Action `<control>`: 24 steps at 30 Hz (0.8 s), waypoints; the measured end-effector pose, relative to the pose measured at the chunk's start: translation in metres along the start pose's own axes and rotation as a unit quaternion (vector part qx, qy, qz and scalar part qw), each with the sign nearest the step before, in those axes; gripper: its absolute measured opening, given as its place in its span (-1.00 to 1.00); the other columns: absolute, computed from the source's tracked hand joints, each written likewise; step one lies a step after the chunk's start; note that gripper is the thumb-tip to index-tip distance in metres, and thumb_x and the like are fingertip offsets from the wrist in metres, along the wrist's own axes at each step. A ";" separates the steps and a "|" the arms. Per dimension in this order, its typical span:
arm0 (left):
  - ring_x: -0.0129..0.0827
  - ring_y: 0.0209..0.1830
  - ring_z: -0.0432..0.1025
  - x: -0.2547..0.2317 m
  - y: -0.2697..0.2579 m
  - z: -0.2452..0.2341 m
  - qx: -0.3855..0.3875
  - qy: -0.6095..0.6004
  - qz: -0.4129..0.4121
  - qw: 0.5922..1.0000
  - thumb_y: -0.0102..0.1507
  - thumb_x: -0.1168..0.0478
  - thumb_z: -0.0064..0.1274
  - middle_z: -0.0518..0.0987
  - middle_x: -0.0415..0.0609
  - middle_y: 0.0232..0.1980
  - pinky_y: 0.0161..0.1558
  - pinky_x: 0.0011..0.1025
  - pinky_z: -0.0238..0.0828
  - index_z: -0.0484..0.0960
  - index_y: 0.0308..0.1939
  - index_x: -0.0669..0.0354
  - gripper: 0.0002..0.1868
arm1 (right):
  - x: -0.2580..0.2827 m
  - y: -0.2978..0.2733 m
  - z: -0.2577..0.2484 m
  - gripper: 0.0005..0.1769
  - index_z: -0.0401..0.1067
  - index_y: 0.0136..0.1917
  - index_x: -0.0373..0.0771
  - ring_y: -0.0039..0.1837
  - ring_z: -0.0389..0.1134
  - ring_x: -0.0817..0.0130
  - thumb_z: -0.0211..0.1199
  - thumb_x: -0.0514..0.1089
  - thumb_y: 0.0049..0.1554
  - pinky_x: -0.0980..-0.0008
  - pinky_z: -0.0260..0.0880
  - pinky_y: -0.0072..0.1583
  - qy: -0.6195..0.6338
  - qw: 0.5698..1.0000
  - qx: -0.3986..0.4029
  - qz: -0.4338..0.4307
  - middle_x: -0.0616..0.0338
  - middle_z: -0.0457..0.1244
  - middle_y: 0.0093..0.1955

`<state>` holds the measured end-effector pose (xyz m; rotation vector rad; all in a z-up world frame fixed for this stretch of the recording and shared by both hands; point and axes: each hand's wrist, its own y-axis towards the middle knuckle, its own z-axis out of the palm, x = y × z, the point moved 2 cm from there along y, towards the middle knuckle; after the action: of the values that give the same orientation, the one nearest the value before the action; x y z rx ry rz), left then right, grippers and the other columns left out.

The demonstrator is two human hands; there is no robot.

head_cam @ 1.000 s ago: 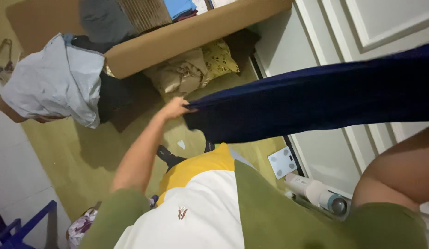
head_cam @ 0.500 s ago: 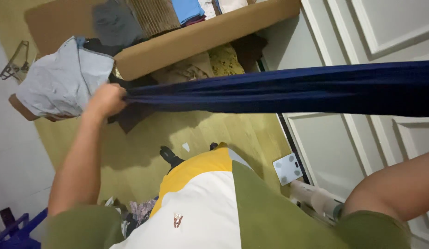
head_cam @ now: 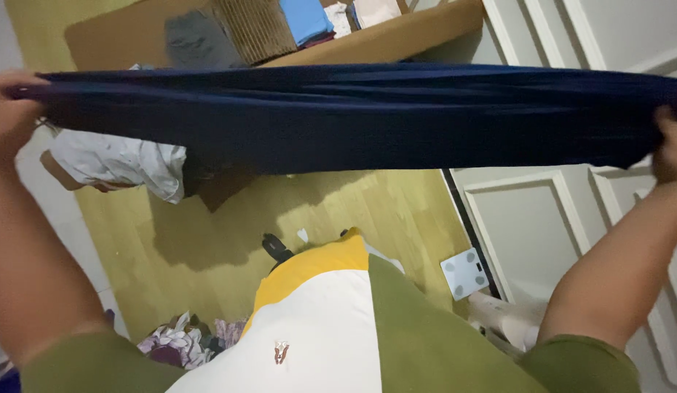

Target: Folding various items of clothing using a blue folding board tool.

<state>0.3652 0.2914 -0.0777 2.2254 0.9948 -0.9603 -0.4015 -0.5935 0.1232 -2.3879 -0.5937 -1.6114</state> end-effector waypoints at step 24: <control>-0.41 -0.15 0.54 -0.101 -0.250 -0.140 -0.247 -0.006 -0.224 0.943 0.31 0.57 0.06 0.64 -0.08 -0.12 -0.02 -0.39 0.52 0.68 -0.01 0.31 -0.76 | 0.065 0.056 0.349 -0.75 0.40 0.19 -0.39 0.20 0.40 0.21 0.10 -0.52 0.28 0.21 0.45 0.40 0.231 0.921 0.301 -0.092 0.04 0.37 0.19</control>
<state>0.1756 0.4943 0.0451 1.6054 1.5813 -0.7846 -0.0630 -0.4973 0.0519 -1.4874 -1.0466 -1.6644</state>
